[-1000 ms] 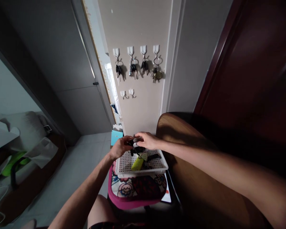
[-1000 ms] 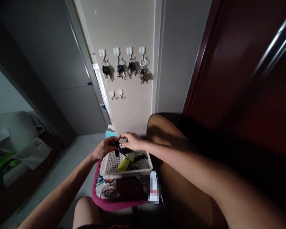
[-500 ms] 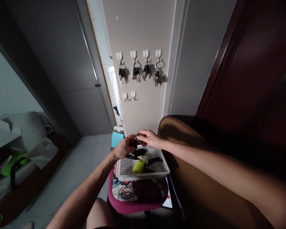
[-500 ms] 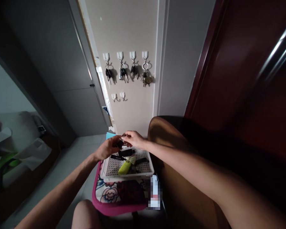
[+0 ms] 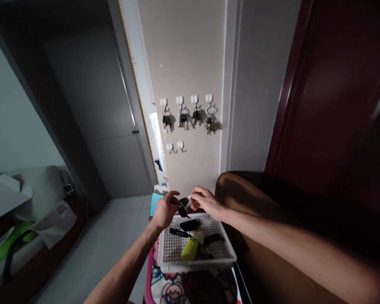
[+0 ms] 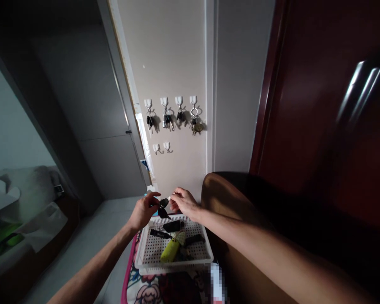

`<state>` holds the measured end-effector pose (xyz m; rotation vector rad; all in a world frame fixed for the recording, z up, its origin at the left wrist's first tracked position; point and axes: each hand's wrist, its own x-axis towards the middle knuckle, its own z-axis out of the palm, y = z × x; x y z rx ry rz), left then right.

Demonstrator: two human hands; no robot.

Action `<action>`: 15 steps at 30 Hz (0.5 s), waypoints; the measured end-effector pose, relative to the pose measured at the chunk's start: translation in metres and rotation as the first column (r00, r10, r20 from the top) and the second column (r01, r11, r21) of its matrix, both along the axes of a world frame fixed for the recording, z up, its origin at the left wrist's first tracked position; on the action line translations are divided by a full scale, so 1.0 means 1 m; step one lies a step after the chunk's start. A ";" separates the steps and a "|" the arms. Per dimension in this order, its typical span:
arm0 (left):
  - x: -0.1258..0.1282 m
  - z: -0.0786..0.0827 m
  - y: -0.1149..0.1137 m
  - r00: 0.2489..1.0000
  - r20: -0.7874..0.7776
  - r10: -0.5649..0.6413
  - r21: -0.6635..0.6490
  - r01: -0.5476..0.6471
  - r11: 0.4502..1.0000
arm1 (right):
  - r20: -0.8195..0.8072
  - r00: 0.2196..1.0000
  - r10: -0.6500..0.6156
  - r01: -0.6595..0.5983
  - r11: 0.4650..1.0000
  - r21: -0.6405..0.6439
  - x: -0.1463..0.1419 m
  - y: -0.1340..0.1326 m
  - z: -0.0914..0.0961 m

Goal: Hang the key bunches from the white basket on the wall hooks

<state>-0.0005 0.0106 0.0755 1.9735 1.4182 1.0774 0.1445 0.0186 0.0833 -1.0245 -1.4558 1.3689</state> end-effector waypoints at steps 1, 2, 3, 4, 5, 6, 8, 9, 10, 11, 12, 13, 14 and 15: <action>-0.001 0.003 0.002 1.000 -0.012 0.026 0.011 -0.025 1.000 | -0.003 1.000 -0.014 0.014 1.000 -0.003 0.000 0.001 -0.001; -0.001 0.005 0.004 0.999 -0.013 0.031 0.013 -0.031 0.999 | 0.010 1.000 -0.018 0.018 1.000 -0.015 0.001 0.001 -0.002; -0.002 0.008 0.006 1.000 0.000 0.024 0.008 -0.024 1.000 | 0.041 0.999 -0.014 0.015 0.999 -0.033 0.002 0.002 -0.003; -0.004 0.011 0.010 1.000 0.024 0.013 -0.005 -0.013 1.000 | 0.094 0.996 0.002 0.003 0.998 -0.056 0.003 0.003 -0.004; -0.006 0.014 0.014 0.998 0.055 0.000 -0.024 0.002 1.000 | 0.165 0.986 0.025 -0.012 0.997 -0.077 0.005 0.004 -0.004; -0.008 0.018 0.018 0.996 0.087 -0.009 -0.045 0.013 0.999 | 0.244 0.969 0.045 -0.024 0.996 -0.087 0.007 0.005 -0.005; -0.012 0.027 0.027 0.993 0.118 -0.012 -0.070 0.021 0.997 | 0.384 0.922 0.059 -0.042 0.998 -0.052 0.009 0.006 -0.005; -0.014 0.032 0.030 0.995 0.103 -0.011 -0.066 0.017 0.998 | 0.429 0.902 0.053 -0.053 0.999 -0.012 0.010 0.006 -0.004; -0.016 0.037 0.032 0.998 0.064 -0.010 -0.055 0.013 0.998 | 0.456 0.889 0.044 -0.067 0.997 0.033 0.011 0.007 -0.003; -0.017 0.043 0.034 1.000 0.005 -0.013 -0.041 0.014 0.999 | 0.470 0.882 0.032 -0.078 0.994 0.080 0.012 0.007 -0.001; -0.017 0.047 0.034 0.997 -0.068 -0.031 -0.029 0.029 0.999 | 0.478 0.878 0.018 -0.088 0.988 0.126 0.012 0.008 0.001; -0.015 0.051 0.033 0.987 -0.146 -0.064 -0.021 0.061 0.998 | 0.485 0.875 -0.008 -0.089 0.980 0.176 0.013 0.009 0.003; -0.013 0.055 0.031 0.971 -0.215 -0.102 -0.010 0.102 0.995 | 0.489 0.871 -0.046 -0.077 0.970 0.229 0.014 0.010 0.005; -0.011 0.057 0.029 0.953 -0.270 -0.136 0.006 0.143 0.990 | 0.491 0.867 -0.087 -0.061 0.959 0.277 0.014 0.011 0.006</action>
